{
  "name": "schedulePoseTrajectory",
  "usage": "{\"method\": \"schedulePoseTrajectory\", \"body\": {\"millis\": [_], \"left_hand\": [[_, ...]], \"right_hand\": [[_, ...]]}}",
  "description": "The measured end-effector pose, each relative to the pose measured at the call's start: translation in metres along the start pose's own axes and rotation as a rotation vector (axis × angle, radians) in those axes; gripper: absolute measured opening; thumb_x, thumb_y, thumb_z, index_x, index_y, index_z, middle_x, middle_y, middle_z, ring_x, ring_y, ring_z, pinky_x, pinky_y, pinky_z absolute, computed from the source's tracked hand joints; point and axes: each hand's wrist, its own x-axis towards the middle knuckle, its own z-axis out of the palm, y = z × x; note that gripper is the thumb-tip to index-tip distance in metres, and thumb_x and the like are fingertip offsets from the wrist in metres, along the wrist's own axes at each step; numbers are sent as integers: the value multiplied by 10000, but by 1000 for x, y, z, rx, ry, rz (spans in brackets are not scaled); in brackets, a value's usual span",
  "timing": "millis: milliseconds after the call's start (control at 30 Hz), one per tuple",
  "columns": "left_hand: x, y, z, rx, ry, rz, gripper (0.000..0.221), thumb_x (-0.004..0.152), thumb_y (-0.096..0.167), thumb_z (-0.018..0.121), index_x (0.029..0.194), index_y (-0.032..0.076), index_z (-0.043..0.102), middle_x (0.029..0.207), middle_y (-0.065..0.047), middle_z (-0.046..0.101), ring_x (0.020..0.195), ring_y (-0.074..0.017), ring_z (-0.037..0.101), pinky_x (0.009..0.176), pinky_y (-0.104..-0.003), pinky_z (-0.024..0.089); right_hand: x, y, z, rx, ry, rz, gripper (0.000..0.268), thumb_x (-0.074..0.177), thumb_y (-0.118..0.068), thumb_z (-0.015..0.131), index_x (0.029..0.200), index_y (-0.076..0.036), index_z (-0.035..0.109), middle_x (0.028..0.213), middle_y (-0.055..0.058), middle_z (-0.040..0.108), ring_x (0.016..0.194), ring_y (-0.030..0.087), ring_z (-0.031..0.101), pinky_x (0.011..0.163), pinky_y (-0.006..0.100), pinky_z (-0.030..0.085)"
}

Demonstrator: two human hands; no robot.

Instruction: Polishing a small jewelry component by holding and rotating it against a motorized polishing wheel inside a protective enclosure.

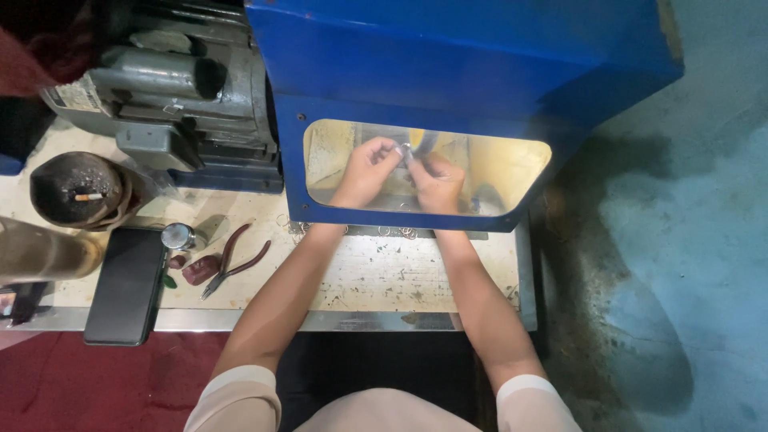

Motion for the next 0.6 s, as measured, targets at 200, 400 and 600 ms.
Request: {"method": "schedulePoseTrajectory", "body": {"millis": [200, 400, 600], "left_hand": [[-12, 25, -20, 408, -14, 627, 89, 959, 142, 753, 995, 61, 753, 798, -66, 690, 747, -211, 672, 697, -331, 559], [-16, 36, -19, 417, -36, 765, 68, 938, 103, 768, 1003, 87, 761, 841, -54, 675, 755, -227, 663, 704, -363, 557], [-15, 36, -17, 360, -80, 789, 123, 937, 21, 732, 1038, 87, 756, 840, -59, 666, 749, -229, 669, 709, -364, 555]], "right_hand": [[-1, -38, -19, -221, -57, -543, 81, 845, -24, 848, 894, -86, 827, 747, 110, 736, 646, 234, 707, 560, 333, 558], [1, -32, -27, -162, -26, -599, 90, 857, -15, 839, 925, -68, 814, 790, 110, 743, 632, 223, 708, 534, 324, 559], [6, -26, -29, -109, -38, -597, 111, 864, -40, 851, 965, -69, 814, 808, 118, 736, 608, 205, 689, 514, 321, 566]]}}
